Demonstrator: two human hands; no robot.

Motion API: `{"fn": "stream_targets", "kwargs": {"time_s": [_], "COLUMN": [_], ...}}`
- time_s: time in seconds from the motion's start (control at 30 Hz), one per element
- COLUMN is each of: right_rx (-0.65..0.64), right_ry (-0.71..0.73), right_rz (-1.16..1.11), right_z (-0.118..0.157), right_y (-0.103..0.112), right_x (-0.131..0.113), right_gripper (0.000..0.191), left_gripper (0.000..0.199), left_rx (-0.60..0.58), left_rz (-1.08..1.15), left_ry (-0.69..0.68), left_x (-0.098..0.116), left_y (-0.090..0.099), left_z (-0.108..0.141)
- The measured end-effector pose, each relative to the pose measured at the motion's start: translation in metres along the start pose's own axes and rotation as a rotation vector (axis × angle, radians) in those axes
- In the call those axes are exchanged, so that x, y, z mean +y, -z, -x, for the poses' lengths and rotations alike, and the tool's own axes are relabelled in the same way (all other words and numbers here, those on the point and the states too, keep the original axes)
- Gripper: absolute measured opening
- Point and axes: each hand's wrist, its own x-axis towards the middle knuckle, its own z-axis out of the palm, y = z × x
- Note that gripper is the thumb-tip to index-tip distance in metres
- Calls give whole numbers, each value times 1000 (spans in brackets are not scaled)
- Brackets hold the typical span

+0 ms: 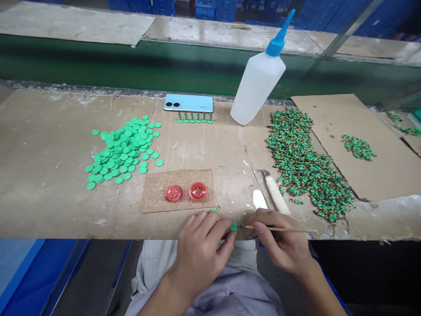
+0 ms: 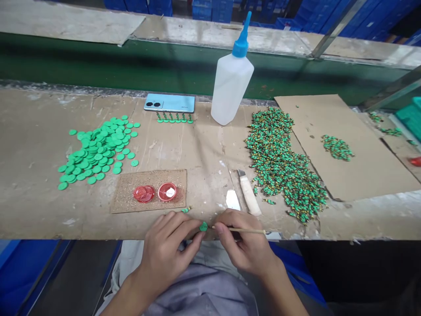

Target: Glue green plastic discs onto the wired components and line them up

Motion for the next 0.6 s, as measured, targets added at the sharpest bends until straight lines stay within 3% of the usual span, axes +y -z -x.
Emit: {"fn": "stream_targets", "kwargs": {"time_s": [0.2,0.37,0.6], "right_rx": [-193,-117,-155], "right_ry": [161,123,168], "right_rz": [146,132,-6], "right_z": [-13,-12,-5], "right_y": [3,1,0], "right_x": [-13,-10,-1], "right_gripper": [13,15,14], "left_gripper": [4,4,4], "left_rx": [-10,-3,10], "left_rz": [27,32,31], "left_ry": [22,33,33], "left_x": [0,2,2], "left_y": [0,0,-3], "left_z": [1,1,0]}}
